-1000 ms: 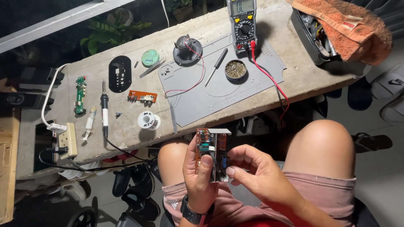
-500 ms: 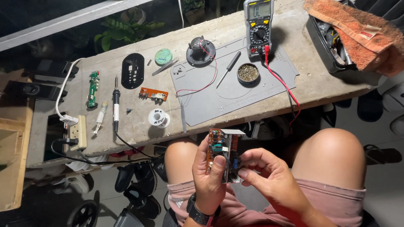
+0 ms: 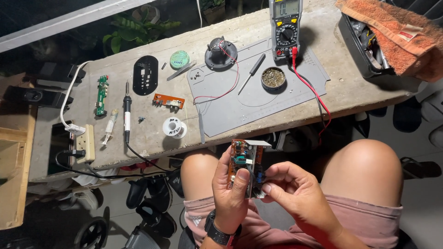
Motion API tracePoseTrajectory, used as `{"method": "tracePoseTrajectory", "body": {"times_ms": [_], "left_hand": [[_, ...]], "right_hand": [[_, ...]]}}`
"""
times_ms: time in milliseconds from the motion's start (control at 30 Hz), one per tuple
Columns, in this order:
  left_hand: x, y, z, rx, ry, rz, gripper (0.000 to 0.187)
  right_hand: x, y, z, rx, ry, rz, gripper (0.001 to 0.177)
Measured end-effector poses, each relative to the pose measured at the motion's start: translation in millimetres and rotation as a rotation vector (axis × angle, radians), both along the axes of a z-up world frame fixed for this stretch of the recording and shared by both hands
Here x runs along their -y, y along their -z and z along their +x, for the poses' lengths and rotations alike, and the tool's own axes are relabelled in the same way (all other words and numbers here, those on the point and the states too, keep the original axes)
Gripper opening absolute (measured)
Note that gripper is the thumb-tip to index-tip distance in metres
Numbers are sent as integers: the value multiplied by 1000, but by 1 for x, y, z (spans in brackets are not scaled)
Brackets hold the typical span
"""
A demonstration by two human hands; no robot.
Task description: Soldering electronic components onto a printed circuit board at a dedicated soldering station.
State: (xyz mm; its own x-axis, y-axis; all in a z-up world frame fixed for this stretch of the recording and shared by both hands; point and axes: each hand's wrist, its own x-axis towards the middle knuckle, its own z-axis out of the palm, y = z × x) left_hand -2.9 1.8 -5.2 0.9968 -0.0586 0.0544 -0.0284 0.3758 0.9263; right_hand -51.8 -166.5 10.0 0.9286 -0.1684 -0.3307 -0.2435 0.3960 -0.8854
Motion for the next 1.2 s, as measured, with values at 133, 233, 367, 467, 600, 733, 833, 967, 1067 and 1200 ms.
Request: {"method": "tracePoseTrajectory", "body": {"times_ms": [133,233,367,467,600,733,833,967,1067,1200], "left_hand": [[6,-26,4,12,68,-26,63],[6,-27,5,-19,127,-68,47],[-6,-23,10,-104,195,25,57],[-22,-38,16,-76,343,71,60],[-34,-57,16,-185,478,145,72],[-24,-53,7,-296,399,242,65],[-19,-57,5,-242,337,289,59],[-17,-55,3,-289,261,355,50],[-16,-50,2,-281,253,408,49],[-17,-55,4,-355,277,462,49]], "right_hand": [[-4,4,-1,20,21,68,29],[-7,6,-3,54,64,76,30],[-3,3,-4,62,48,-50,30],[-4,3,-5,75,55,-132,29],[-7,1,-8,144,34,-222,29],[-10,-9,-7,193,-5,-304,29],[-11,-10,-6,228,-18,-402,29],[-9,-14,-6,287,-10,-565,29],[-8,-18,-7,312,-17,-632,28],[-7,-20,-8,339,-18,-681,27]]}}
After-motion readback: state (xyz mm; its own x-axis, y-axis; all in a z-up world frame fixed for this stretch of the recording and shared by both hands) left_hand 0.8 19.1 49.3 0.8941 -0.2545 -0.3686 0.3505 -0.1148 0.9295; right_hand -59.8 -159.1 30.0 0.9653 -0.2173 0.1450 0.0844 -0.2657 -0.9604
